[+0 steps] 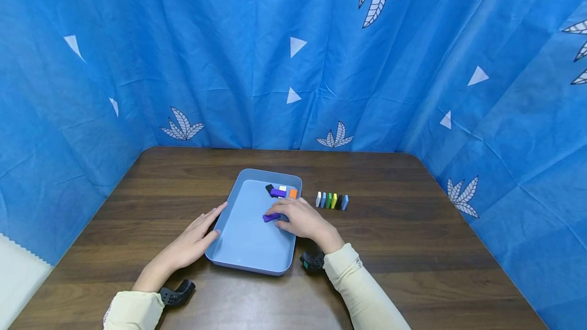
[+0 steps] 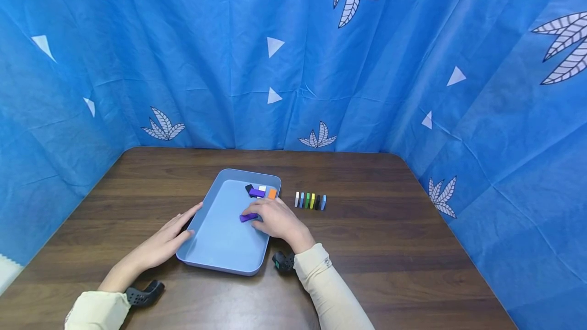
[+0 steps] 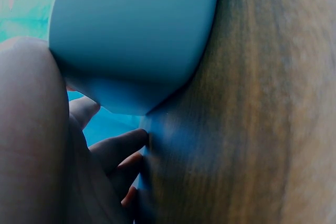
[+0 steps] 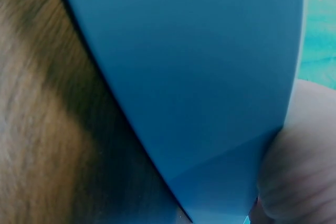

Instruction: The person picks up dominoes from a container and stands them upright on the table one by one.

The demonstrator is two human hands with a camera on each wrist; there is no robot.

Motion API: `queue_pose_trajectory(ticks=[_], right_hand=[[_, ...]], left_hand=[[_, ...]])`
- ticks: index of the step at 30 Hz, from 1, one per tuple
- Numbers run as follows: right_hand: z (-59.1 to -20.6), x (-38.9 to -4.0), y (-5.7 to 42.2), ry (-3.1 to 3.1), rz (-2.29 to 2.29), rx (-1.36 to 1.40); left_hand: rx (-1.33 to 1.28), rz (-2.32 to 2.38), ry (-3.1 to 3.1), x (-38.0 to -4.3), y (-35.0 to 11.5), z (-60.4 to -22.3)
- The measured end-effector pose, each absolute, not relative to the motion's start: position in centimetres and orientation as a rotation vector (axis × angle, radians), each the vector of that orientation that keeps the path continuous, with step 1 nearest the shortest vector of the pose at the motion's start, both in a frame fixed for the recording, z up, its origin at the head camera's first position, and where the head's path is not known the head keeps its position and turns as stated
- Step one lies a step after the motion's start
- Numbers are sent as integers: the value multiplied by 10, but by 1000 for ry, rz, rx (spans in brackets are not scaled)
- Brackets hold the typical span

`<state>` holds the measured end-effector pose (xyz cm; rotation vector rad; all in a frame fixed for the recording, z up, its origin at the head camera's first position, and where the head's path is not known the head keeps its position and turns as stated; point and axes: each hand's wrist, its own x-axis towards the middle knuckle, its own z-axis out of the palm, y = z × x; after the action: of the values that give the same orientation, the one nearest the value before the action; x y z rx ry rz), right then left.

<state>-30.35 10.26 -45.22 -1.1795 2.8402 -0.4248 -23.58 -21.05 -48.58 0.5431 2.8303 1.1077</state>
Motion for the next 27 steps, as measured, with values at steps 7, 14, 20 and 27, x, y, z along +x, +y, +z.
queue_pose_trajectory(ticks=[7,14,20,27], right_hand=[[-453,-304,101,2849,-453,-1121],[-453,-304,100,2873,-453,-1143],[-453,-304,100,2874,-472,-1148],[-454,-304,101,2872,-513,-1142]], left_hand=[[545,1108,2828,-236,-211,-486],[546,1115,2820,-237,-211,-486],[551,1119,2812,-238,-211,-486],[546,1113,2820,-237,-212,-486]])
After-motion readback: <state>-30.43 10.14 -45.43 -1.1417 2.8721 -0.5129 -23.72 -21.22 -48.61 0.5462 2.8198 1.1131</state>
